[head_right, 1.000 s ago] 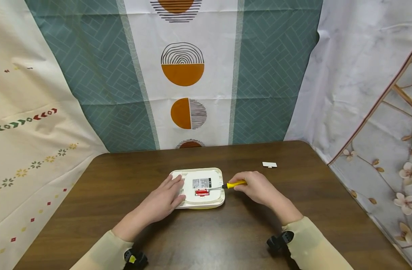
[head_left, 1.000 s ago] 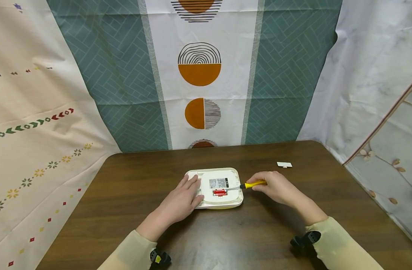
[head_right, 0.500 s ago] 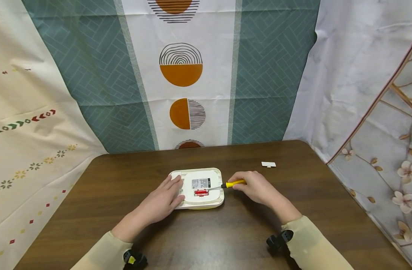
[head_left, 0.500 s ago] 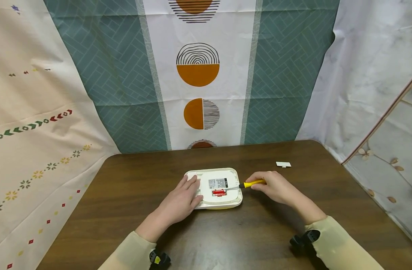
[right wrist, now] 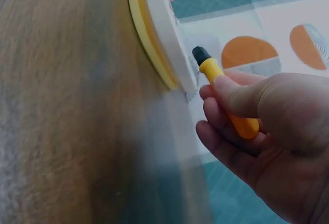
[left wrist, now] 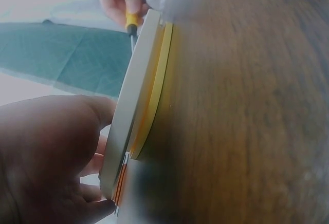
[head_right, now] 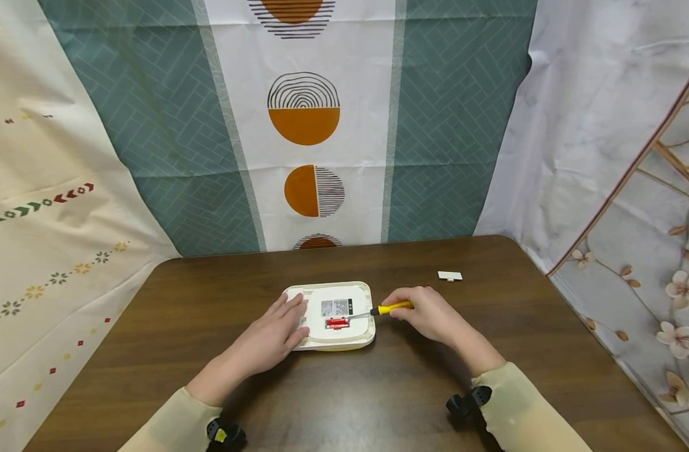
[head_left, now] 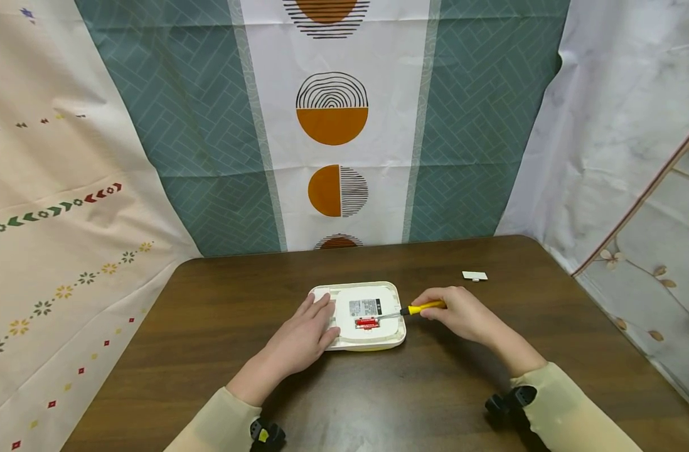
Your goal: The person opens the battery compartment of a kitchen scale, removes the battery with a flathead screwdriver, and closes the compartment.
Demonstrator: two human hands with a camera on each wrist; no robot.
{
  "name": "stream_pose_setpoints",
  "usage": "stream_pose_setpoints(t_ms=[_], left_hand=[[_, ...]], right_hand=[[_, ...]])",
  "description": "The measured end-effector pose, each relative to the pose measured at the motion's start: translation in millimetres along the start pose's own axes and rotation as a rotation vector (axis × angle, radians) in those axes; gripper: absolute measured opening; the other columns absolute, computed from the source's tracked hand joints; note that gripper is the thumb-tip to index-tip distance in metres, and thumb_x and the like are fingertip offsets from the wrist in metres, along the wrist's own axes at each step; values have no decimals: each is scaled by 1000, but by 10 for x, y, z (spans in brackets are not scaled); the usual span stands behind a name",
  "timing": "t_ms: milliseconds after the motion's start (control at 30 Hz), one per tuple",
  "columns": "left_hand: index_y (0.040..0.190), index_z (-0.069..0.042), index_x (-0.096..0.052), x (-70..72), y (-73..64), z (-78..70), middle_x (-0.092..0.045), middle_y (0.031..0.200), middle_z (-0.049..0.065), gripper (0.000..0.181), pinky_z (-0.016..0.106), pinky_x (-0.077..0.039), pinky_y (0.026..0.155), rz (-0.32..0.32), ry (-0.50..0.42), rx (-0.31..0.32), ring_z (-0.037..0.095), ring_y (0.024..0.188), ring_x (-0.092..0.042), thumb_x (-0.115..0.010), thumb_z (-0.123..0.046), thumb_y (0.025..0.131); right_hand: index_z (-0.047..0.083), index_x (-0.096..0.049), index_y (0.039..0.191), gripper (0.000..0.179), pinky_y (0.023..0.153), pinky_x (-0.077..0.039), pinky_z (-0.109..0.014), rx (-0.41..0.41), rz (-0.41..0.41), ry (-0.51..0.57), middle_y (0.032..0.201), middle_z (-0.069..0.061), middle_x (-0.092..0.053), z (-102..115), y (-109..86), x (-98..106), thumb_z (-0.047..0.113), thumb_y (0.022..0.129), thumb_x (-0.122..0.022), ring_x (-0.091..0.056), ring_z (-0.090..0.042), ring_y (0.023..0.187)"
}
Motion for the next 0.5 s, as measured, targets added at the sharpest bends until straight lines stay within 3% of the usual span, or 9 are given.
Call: stream_pose_setpoints(t_ms=[300,500], left_hand=[[164,0,-50,-7,-1,12,-39,175,18,64,54,-31,131,7,9,8,44,165,-27,-60,-40,115],[164,0,-49,-4,3,14,-38,175,18,65,54,-31,131,11,7,12,43,165,-27,-60,-40,115]], right_hand=[[14,-84,108,37,81,-63,-37,331,-196,-507,101,0,-75,830,-72,54,-10,81,-92,-71,-21,92],[10,-79,103,45,74,-57,-37,414,-262,-659,96,-5,-68,1159,-158,-16,-21,71,-90,-62,-23,83]])
Point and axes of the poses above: each hand's wrist, its own y-axis towards the middle knuckle, its own x-axis out of the back of the hand, z = x × y, the point moved 8 cm from there along y, towards the middle knuckle
